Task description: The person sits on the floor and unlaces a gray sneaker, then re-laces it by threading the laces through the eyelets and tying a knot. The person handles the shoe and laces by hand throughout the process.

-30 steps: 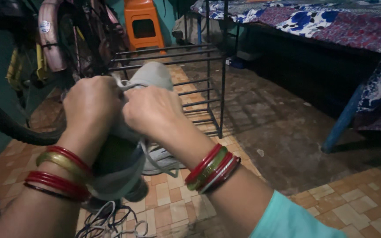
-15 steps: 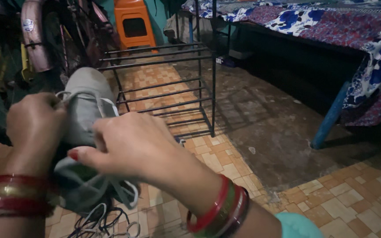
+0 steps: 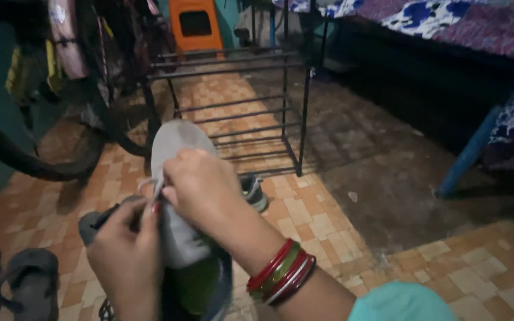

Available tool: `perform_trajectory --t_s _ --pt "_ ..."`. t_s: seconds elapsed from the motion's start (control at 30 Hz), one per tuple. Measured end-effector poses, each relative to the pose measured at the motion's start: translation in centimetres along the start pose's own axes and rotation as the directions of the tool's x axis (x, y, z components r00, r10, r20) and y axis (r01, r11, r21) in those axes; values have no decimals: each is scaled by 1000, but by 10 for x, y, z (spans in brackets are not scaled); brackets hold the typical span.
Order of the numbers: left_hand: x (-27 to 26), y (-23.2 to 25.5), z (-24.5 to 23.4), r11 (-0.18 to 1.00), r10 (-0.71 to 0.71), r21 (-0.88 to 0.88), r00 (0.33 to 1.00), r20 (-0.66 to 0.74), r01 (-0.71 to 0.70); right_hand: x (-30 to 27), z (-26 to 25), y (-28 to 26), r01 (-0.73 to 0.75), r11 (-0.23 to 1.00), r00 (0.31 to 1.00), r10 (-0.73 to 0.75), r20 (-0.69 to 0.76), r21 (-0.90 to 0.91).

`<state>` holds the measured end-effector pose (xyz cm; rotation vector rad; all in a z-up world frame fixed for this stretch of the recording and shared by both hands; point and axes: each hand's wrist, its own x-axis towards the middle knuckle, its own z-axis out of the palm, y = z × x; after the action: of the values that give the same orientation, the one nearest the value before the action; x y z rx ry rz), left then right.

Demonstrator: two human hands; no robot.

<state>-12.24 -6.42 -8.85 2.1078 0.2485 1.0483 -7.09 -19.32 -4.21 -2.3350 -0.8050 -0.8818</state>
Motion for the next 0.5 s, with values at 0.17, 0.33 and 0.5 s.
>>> perform_trajectory --t_s 0.17,0.33,0.5 --pt "-35 -21 1 978 -127 -166 992 -8 124 -29 19 -20 -2 998 1000 4 -30 64" --pt "-29 -24 -9 963 -115 -253 992 -56 97 -25 23 -38 -46 989 983 70 -172 140" --pt "-28 -21 -13 961 -126 -266 977 -171 78 -14 30 -43 -150 976 984 163 -70 159"
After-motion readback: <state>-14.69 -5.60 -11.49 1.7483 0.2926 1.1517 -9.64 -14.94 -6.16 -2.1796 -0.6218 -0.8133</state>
